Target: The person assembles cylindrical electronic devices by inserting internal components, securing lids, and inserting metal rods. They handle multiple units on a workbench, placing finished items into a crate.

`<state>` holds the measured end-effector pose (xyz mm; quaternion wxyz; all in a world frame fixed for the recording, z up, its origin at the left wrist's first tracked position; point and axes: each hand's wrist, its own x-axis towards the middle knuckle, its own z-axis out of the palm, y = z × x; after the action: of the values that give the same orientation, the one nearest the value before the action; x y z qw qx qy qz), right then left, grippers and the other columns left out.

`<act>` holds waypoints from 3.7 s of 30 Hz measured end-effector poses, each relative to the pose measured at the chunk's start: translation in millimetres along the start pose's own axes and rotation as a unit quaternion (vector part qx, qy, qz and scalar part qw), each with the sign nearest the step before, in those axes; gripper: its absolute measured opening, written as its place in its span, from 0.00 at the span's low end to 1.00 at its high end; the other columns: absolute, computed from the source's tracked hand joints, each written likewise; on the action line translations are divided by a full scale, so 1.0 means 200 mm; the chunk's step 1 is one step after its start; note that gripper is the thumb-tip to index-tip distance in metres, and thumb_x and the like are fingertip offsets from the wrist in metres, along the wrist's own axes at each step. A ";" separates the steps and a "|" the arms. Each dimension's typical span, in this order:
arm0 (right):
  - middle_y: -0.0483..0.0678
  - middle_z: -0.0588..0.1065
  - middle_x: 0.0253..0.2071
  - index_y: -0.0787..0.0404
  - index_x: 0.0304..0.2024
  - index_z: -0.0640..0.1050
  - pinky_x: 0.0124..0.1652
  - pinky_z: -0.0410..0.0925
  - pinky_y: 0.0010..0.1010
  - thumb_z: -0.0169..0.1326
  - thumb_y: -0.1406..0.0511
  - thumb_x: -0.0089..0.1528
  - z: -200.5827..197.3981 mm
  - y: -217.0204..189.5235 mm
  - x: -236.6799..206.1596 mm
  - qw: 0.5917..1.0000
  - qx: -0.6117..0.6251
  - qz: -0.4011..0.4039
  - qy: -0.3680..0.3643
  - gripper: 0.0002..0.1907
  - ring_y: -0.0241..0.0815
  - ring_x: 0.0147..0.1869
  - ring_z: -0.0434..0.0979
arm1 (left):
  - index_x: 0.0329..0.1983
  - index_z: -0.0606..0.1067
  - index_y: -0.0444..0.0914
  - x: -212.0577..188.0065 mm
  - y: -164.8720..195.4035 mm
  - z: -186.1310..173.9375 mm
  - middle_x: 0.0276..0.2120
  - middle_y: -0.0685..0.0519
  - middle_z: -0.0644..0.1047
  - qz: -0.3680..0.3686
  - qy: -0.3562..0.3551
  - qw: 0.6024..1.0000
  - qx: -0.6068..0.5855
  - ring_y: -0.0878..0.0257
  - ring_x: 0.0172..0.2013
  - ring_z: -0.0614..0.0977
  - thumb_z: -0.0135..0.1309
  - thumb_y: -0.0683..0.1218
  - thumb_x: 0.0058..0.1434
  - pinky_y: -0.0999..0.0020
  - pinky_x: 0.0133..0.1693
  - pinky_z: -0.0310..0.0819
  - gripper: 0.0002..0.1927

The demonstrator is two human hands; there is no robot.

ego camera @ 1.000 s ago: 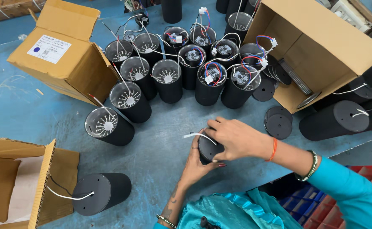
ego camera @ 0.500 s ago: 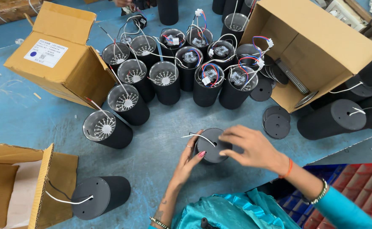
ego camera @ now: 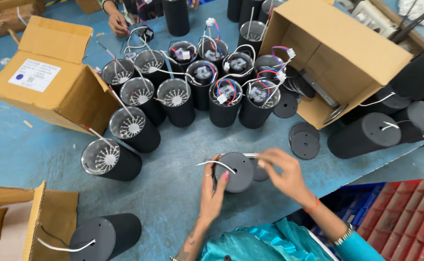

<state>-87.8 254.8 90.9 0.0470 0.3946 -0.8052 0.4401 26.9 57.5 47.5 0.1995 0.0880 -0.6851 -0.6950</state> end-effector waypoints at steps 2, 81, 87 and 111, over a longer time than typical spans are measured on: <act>0.53 0.79 0.52 0.62 0.52 0.80 0.54 0.72 0.40 0.59 0.65 0.60 0.04 0.12 0.06 0.996 -0.081 0.049 -0.002 0.18 0.54 0.56 0.79 | 0.73 0.58 0.31 -0.04 -0.02 0.03 0.67 0.41 0.67 0.056 0.016 0.998 0.026 0.52 0.68 0.68 0.62 0.50 0.60 0.60 0.68 0.58 0.42; 0.56 0.70 0.66 0.60 0.69 0.68 0.62 0.65 0.40 0.62 0.49 0.55 0.35 -0.03 0.80 0.972 0.104 -0.003 -0.212 0.43 0.54 0.68 0.72 | 0.79 0.45 0.38 0.34 -0.21 -0.57 0.70 0.40 0.65 -0.031 0.079 0.993 -0.082 0.47 0.69 0.67 0.57 0.63 0.60 0.52 0.69 0.57 0.53; 0.52 0.69 0.65 0.61 0.71 0.66 0.63 0.60 0.33 0.43 0.44 0.67 0.45 -0.01 0.71 0.910 0.361 0.131 -0.158 0.38 0.45 0.66 0.68 | 0.80 0.41 0.36 0.33 -0.04 -0.57 0.73 0.34 0.59 0.086 0.089 0.991 -0.057 0.41 0.70 0.65 0.54 0.75 0.57 0.46 0.69 0.56 0.63; 0.55 0.71 0.64 0.58 0.71 0.64 0.60 0.69 0.38 0.33 0.39 0.69 0.27 -0.23 0.75 0.865 0.481 0.100 -0.100 0.41 0.47 0.62 0.75 | 0.65 0.64 0.35 0.36 0.41 -0.48 0.53 0.41 0.75 0.086 0.121 0.989 0.005 0.48 0.53 0.79 0.59 0.62 0.54 0.55 0.56 0.74 0.41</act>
<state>-144.7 112.4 152.1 -0.2735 0.3274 -0.5289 0.7337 13.1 -56.4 135.7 0.3394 0.1127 -0.6647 -0.6560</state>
